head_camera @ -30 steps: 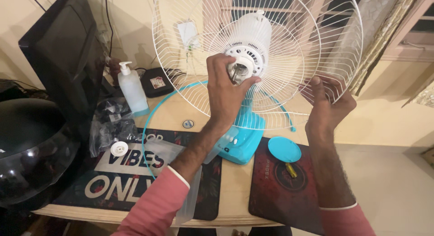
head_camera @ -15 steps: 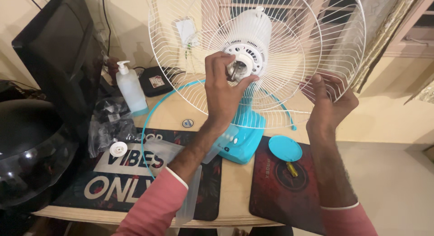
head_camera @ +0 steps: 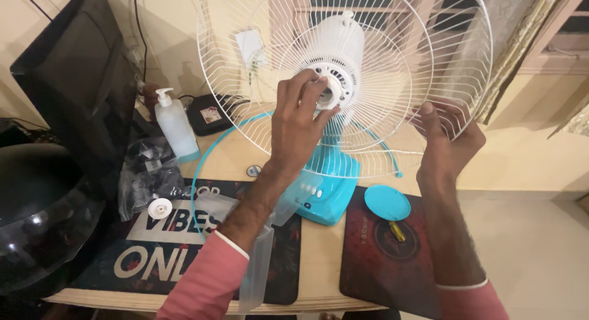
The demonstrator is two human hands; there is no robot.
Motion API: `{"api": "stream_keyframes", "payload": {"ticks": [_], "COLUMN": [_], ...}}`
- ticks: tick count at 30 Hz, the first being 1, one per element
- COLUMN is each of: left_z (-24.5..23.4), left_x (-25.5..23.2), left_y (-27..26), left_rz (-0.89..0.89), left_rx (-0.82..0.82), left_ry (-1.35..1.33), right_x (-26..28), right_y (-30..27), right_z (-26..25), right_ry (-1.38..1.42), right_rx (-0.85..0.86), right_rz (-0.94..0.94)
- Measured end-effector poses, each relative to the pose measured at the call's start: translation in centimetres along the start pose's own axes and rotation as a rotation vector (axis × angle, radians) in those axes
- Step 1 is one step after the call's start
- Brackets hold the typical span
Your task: The person assembles a table fan by attaching the front grill to the fan head and securing it with a central cap. The person aligns the grill, presses it into place, and tightens the cap by hand.
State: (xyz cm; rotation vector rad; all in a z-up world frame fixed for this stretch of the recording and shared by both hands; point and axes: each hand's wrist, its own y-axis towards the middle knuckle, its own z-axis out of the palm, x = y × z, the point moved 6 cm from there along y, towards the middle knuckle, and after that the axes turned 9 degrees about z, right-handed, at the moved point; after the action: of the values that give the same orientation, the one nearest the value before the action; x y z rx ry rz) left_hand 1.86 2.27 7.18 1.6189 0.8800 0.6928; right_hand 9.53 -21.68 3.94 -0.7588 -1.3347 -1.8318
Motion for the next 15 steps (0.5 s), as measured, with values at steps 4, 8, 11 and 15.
{"api": "stream_keyframes", "payload": {"ticks": [4, 8, 11, 15], "left_z": [-0.4, -0.6, -0.3, 0.2], "left_x": [0.2, 0.3, 0.7, 1.4], "left_y": [0.0, -0.2, -0.2, -1.0], "left_rz": [-0.02, -0.058, -0.084, -0.17], "left_rx": [-0.015, -0.045, -0.057, -0.003], "left_ry": [-0.064, -0.115, -0.125, -0.204], "right_x": [1.4, 4.9, 3.9, 2.1], "right_y": [-0.9, -7.5, -8.4, -8.0], "right_z": [0.1, 0.6, 3.2, 10.5], "right_ry": [-0.046, -0.683, -0.61, -0.461], "right_rx": [-0.016, -0.392, -0.209, 0.194], "right_rz": [-0.071, -0.784, -0.776, -0.498]}}
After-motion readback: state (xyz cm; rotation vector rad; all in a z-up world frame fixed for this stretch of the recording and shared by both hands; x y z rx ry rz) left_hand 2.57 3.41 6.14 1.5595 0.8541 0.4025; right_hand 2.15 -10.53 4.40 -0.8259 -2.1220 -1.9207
